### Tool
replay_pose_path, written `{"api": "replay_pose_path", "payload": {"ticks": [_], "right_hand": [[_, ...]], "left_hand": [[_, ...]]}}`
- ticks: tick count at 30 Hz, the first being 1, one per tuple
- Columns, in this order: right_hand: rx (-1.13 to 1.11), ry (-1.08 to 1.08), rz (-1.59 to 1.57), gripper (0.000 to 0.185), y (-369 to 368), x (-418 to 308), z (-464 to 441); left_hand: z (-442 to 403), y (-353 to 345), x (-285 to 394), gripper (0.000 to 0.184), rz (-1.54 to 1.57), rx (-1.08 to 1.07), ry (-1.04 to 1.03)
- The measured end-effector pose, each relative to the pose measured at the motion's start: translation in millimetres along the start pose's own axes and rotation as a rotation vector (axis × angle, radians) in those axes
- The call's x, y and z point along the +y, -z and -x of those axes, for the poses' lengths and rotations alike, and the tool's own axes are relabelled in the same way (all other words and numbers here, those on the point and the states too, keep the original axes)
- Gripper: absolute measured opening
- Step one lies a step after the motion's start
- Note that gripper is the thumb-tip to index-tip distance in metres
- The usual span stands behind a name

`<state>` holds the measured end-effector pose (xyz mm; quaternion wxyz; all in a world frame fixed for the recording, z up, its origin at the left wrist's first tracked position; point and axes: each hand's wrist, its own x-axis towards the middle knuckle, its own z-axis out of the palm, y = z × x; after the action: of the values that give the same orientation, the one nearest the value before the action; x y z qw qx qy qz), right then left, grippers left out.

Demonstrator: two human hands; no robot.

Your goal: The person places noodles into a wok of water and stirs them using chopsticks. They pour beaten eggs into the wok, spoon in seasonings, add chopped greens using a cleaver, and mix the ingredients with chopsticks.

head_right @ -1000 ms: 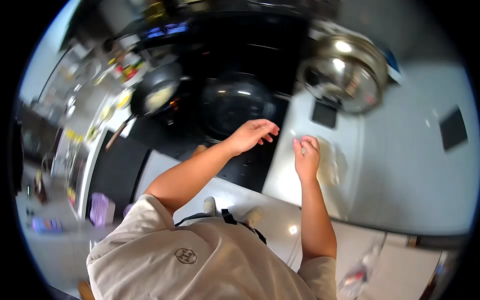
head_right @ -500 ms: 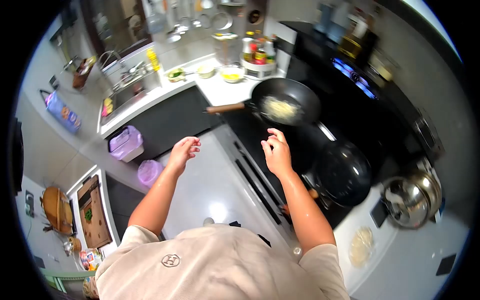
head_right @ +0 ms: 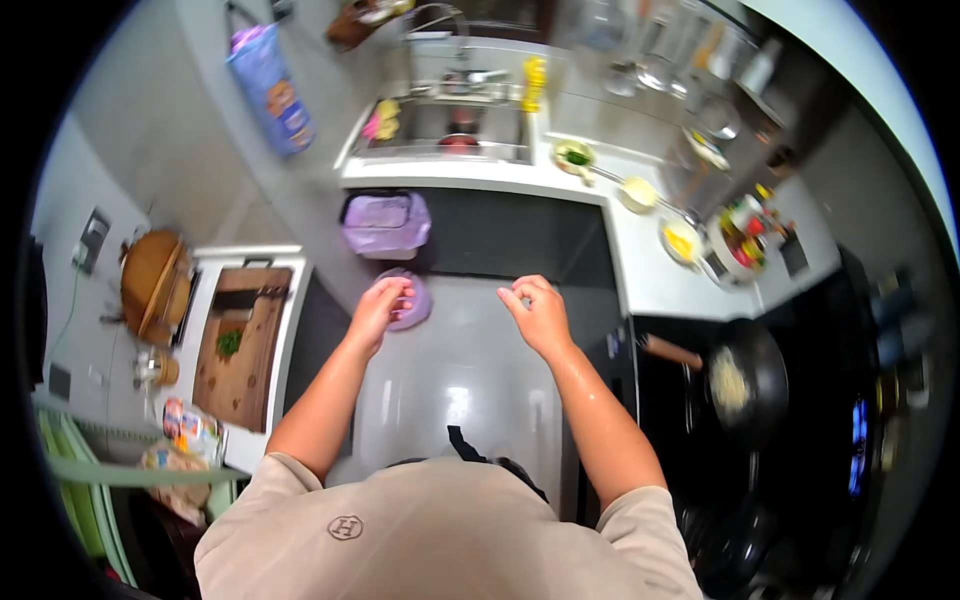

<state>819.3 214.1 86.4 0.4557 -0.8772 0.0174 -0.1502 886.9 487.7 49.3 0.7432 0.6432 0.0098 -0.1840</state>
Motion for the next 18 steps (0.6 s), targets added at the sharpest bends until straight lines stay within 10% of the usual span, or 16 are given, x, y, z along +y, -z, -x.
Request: {"api": "replay_pose_path", "payload": {"ticks": [18], "right_hand": [[-0.959,0.672,-0.497,0.022,-348,-175,-80]], "left_hand": [[153,197,6,0.025,0.167,1.080,-0.138]]}}
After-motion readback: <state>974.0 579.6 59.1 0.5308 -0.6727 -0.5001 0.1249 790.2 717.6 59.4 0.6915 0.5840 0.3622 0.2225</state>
